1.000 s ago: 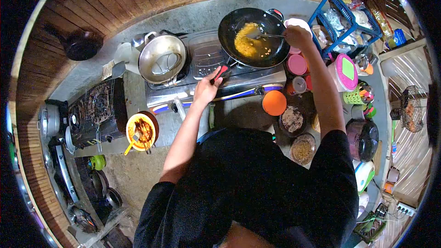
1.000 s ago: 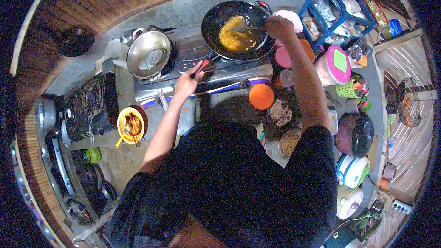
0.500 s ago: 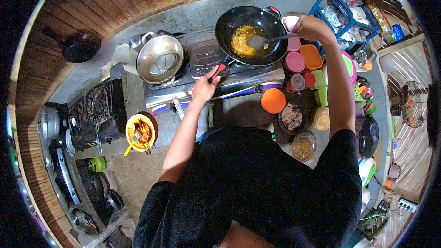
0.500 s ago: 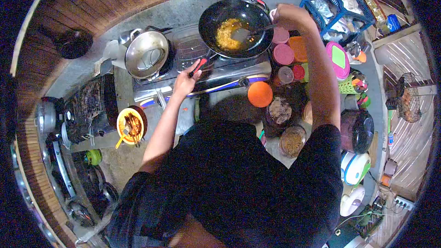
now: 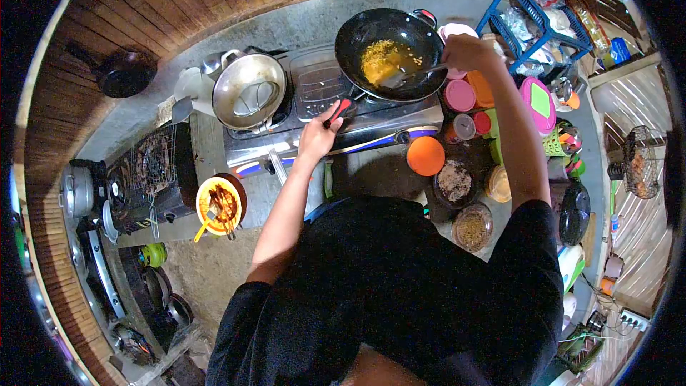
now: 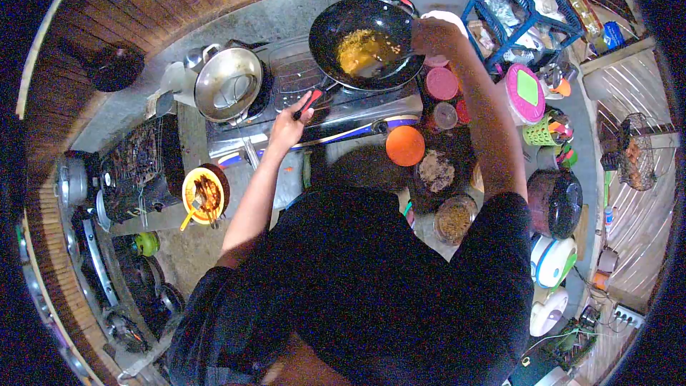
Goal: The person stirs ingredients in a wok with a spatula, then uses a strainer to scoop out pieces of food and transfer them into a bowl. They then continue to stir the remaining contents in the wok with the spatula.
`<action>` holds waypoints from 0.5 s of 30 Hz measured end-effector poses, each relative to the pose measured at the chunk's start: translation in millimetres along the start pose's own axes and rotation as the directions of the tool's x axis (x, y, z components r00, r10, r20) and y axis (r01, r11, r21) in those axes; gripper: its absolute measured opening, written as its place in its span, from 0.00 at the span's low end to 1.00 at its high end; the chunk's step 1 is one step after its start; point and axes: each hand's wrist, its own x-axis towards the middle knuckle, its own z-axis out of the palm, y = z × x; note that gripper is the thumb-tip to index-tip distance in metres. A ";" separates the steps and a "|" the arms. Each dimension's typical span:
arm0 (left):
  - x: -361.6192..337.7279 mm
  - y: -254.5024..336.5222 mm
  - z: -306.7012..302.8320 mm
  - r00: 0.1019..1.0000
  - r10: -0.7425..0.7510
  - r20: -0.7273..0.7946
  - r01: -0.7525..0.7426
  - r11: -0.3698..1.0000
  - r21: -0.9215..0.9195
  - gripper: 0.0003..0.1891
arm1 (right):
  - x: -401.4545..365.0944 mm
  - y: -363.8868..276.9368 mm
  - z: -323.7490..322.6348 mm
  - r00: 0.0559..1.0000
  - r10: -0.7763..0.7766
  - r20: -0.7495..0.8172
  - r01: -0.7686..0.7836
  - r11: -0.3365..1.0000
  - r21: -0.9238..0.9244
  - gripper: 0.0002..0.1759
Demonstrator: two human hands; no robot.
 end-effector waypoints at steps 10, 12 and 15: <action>-0.9 2.6 0.6 1.000 -0.013 -0.021 0.014 0.999 0.044 0.24 | 20.1 -5.8 41.5 0.898 0.247 -0.363 -0.222 0.969 0.110 0.11; 0.5 -0.9 2.3 1.000 0.007 -0.028 -0.006 0.999 0.032 0.24 | 13.9 15.7 42.7 0.912 0.231 -0.339 -0.204 0.972 0.113 0.10; 1.5 -6.1 4.5 0.997 0.057 -0.045 -0.057 0.998 0.007 0.24 | -9.8 11.2 7.7 0.923 0.294 -0.250 -0.245 0.946 0.211 0.10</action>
